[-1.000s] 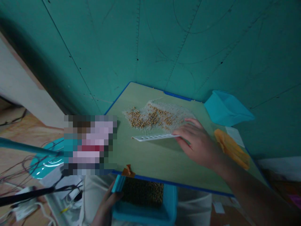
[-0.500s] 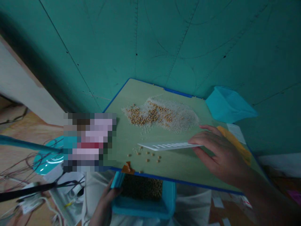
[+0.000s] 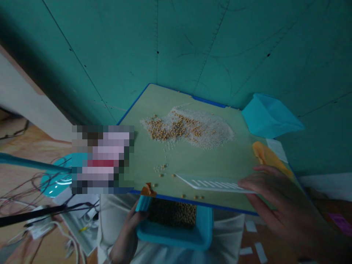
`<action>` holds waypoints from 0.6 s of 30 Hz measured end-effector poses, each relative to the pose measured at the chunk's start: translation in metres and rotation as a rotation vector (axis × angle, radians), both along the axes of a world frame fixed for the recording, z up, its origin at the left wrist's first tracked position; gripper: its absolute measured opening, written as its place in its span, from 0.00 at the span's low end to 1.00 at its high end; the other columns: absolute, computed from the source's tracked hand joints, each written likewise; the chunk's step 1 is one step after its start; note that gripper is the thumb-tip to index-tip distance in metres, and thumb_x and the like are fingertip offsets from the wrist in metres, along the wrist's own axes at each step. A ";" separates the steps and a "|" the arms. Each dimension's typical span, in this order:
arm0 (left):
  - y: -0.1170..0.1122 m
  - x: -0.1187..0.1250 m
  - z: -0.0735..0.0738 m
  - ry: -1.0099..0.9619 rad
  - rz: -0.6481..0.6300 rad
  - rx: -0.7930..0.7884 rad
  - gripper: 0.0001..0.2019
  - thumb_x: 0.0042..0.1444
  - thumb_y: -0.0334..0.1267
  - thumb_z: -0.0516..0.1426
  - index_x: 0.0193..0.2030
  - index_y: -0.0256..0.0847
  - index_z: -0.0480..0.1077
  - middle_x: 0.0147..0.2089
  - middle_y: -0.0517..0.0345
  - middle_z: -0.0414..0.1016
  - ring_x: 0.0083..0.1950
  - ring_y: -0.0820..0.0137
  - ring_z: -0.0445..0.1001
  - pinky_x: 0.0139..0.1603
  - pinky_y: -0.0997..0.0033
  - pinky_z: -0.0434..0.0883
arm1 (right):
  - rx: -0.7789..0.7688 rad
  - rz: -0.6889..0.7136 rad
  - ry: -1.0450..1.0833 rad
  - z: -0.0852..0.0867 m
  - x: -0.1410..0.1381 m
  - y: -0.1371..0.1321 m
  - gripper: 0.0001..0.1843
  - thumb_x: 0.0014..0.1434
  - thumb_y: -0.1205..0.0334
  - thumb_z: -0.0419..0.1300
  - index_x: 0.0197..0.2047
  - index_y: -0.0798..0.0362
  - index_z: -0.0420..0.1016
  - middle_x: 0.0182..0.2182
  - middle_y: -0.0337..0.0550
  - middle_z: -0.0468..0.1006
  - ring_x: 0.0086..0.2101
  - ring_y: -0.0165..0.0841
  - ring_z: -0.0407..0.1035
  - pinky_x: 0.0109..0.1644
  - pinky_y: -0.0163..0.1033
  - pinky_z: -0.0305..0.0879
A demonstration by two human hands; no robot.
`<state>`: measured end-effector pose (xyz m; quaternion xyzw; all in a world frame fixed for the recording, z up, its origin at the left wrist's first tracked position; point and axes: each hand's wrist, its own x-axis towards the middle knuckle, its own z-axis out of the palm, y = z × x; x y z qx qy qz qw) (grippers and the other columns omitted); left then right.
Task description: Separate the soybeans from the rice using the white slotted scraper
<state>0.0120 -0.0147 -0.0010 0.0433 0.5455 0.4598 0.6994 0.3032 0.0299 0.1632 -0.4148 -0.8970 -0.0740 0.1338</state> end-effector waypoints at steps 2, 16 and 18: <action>0.000 0.003 0.000 -0.011 -0.009 -0.016 0.16 0.35 0.37 0.64 0.37 0.45 0.77 0.40 0.61 0.83 0.53 0.50 0.71 0.46 0.59 0.68 | -0.009 0.002 -0.001 0.001 -0.001 -0.007 0.10 0.59 0.74 0.48 0.39 0.53 0.67 0.31 0.43 0.77 0.35 0.34 0.70 0.55 0.43 0.54; 0.002 0.030 -0.003 -0.035 -0.129 0.063 0.17 0.37 0.39 0.63 0.38 0.43 0.77 0.35 0.60 0.83 0.44 0.52 0.75 0.43 0.60 0.66 | -0.028 0.026 0.033 0.015 -0.015 -0.026 0.13 0.55 0.75 0.48 0.34 0.52 0.70 0.27 0.38 0.80 0.29 0.27 0.73 0.46 0.31 0.63; 0.003 0.033 -0.001 -0.039 -0.154 0.069 0.17 0.37 0.38 0.63 0.38 0.43 0.77 0.36 0.59 0.83 0.44 0.52 0.74 0.42 0.60 0.66 | -0.049 0.028 0.048 0.016 -0.016 -0.026 0.13 0.54 0.76 0.48 0.35 0.52 0.70 0.27 0.38 0.80 0.29 0.27 0.73 0.45 0.30 0.64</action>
